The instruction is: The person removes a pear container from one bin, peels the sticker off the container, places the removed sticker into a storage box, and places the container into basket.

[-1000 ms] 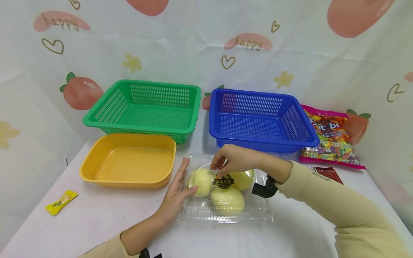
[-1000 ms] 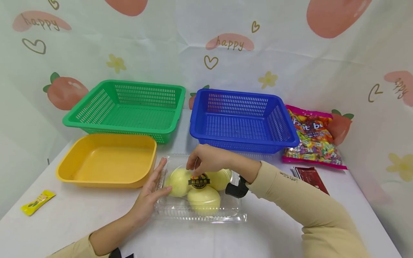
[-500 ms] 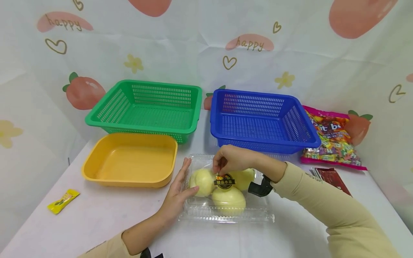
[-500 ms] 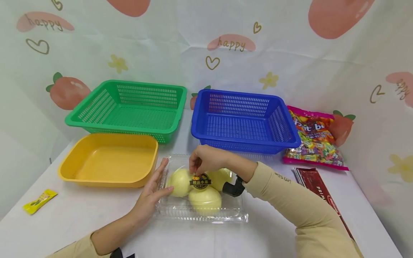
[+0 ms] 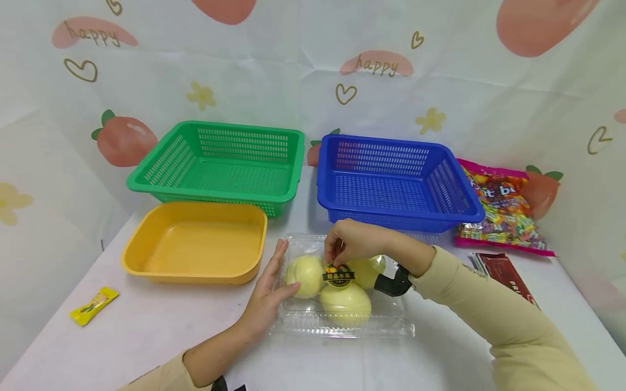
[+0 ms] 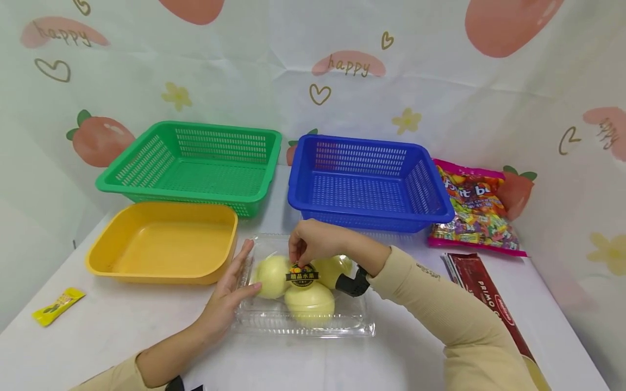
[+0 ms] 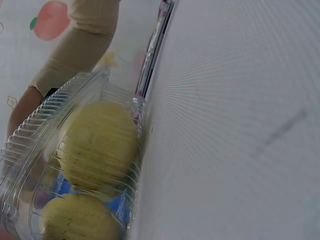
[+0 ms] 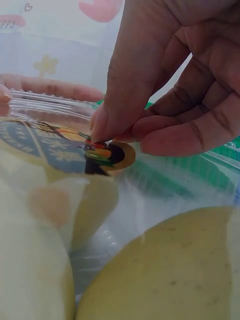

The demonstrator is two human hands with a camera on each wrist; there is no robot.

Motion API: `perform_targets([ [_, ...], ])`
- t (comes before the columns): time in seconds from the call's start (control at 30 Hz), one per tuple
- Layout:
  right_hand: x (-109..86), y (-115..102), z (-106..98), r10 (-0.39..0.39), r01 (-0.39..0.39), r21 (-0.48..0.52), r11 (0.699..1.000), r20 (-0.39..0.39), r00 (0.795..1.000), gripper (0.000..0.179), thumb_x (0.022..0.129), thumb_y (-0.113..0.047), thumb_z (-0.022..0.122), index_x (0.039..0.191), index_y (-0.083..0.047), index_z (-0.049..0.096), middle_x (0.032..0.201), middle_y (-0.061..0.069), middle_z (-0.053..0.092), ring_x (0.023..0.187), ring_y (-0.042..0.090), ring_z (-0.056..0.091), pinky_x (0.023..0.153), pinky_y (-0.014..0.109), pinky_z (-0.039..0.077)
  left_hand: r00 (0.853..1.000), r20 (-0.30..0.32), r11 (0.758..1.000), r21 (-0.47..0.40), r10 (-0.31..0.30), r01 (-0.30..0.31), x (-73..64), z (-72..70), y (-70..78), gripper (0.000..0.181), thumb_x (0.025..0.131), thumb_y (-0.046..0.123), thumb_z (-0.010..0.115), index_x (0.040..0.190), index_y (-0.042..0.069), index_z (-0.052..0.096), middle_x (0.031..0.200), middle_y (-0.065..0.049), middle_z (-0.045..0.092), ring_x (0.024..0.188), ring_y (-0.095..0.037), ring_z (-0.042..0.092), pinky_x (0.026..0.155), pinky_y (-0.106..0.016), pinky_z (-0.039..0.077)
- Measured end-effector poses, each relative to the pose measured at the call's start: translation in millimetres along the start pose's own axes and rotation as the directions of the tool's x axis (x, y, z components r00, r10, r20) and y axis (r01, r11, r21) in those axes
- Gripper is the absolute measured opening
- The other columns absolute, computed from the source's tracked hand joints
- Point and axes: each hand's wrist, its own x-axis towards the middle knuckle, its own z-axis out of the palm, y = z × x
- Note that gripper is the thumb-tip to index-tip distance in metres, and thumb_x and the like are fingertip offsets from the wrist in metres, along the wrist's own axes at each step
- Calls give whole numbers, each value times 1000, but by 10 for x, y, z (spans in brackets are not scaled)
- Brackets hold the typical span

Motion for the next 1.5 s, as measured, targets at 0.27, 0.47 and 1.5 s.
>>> perform_targets([
  [0.27,6,-27,-30,1,-1,-1,1000,25,1000,5,78,1,69,77,-3,69,71,2,66,62,2,53,60,15,50,1000,-4,1000,4,16,-16,5,6,-3,76,87,3,54,150,16,14,159,-3,-6,146,-26,-6,116,-55,-4],
  [0.47,-1,-8,-23,-3,3,-24,1000,-9,1000,2,79,-2,70,80,-3,68,73,0,65,66,3,54,65,16,51,1000,-7,1000,15,20,-20,8,-1,1,76,87,3,54,150,15,14,159,-4,-5,146,-26,-6,116,-54,-4],
  [1.5,-11,51,20,-145,145,-23,989,-13,989,5,80,-1,68,78,-5,69,77,1,67,72,1,57,70,18,54,1000,0,1000,-8,19,-19,4,2,9,76,87,1,53,150,14,13,159,-3,-6,146,-23,-6,117,-52,-3],
])
